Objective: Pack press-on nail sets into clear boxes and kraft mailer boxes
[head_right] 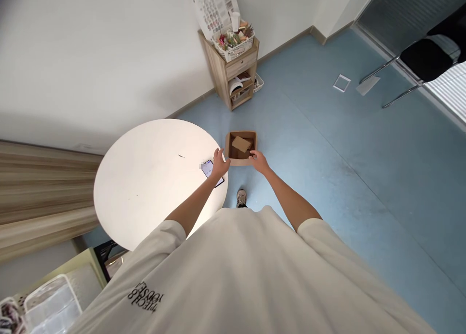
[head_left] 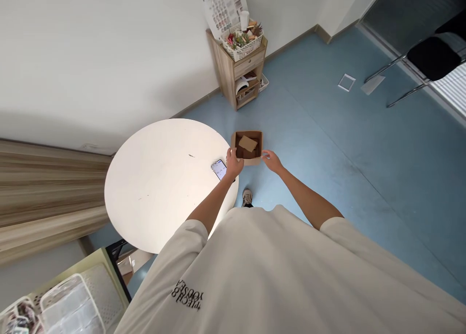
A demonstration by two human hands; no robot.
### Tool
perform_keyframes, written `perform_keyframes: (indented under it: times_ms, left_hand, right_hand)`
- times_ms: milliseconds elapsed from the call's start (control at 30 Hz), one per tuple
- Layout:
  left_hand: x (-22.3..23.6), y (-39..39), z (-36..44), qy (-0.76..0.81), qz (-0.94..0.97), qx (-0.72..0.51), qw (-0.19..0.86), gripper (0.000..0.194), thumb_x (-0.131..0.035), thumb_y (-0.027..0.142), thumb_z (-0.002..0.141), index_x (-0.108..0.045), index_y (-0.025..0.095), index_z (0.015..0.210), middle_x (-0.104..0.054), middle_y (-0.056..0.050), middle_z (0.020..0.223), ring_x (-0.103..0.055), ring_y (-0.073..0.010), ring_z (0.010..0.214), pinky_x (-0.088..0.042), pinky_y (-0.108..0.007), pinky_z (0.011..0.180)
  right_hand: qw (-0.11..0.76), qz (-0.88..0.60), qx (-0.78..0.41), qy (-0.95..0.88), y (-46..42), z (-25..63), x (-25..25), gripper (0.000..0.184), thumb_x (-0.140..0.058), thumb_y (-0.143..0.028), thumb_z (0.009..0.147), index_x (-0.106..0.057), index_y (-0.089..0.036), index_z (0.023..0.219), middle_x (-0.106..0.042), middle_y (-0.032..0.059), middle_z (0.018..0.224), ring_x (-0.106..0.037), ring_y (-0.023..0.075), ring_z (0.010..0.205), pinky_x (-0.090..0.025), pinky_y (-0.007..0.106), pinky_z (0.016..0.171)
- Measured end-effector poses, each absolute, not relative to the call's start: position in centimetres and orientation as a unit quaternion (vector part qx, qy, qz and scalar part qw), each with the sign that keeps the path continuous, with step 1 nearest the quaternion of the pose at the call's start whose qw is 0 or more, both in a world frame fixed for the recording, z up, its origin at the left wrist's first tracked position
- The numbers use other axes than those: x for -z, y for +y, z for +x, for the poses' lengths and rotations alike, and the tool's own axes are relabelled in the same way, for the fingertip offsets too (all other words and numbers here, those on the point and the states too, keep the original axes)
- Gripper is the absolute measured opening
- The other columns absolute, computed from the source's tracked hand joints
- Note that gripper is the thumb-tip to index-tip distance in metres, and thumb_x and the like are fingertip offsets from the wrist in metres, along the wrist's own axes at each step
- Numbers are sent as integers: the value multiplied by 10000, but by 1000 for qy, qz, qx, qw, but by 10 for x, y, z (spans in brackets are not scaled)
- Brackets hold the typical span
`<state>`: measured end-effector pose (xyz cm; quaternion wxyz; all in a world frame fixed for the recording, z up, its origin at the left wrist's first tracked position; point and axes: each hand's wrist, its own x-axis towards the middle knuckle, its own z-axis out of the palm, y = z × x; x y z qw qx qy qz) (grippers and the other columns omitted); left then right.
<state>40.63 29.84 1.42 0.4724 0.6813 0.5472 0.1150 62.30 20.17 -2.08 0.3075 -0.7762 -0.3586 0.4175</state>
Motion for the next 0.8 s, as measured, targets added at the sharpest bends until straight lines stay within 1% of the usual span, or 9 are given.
perform_keyframes:
  times_ms: [100,200,467,600,800]
  left_hand:
    - [-12,297,396,551,677,-115,475,725,-623,210,889,-410,212,1582,-216,-185,1779,-170,-396,1665,-254,-622,1319]
    - [-11,297,389,552,674,-125,475,701,-625,205,887,-438,225,1562,-263,-173,1758,-179,-375,1666,-248,-604,1328]
    - [-14,289,353,571,666,-141,459,678,-582,171,893,-460,230,1557,-329,-157,1728,-260,-352,1641,-280,-576,1319]
    - [-15,281,320,597,655,-151,439,678,-573,165,887,-461,187,1555,-348,-190,1713,-280,-370,1628,-270,-586,1320]
    - [-23,260,257,630,620,-186,429,685,-592,186,893,-451,223,1562,-390,-173,1691,-315,-369,1610,-264,-604,1318]
  right_hand:
    - [303,-771,-435,-352,205,618,21,438,-563,-347,959,-694,-269,1370,-664,113,1461,-649,261,1300,-501,504,1168]
    - [307,-765,-441,-354,209,611,21,410,-570,-317,952,-720,-259,1328,-709,108,1400,-683,252,1241,-515,506,1153]
    - [305,-736,-458,-394,223,580,22,367,-549,-314,986,-733,-219,1290,-713,119,1393,-677,251,1265,-533,461,1126]
    - [308,-716,-457,-428,232,554,20,372,-534,-316,985,-736,-241,1289,-724,88,1382,-674,254,1271,-535,466,1127]
    - [301,-691,-458,-471,241,499,5,389,-524,-316,969,-745,-221,1275,-743,106,1348,-693,284,1228,-548,481,1101]
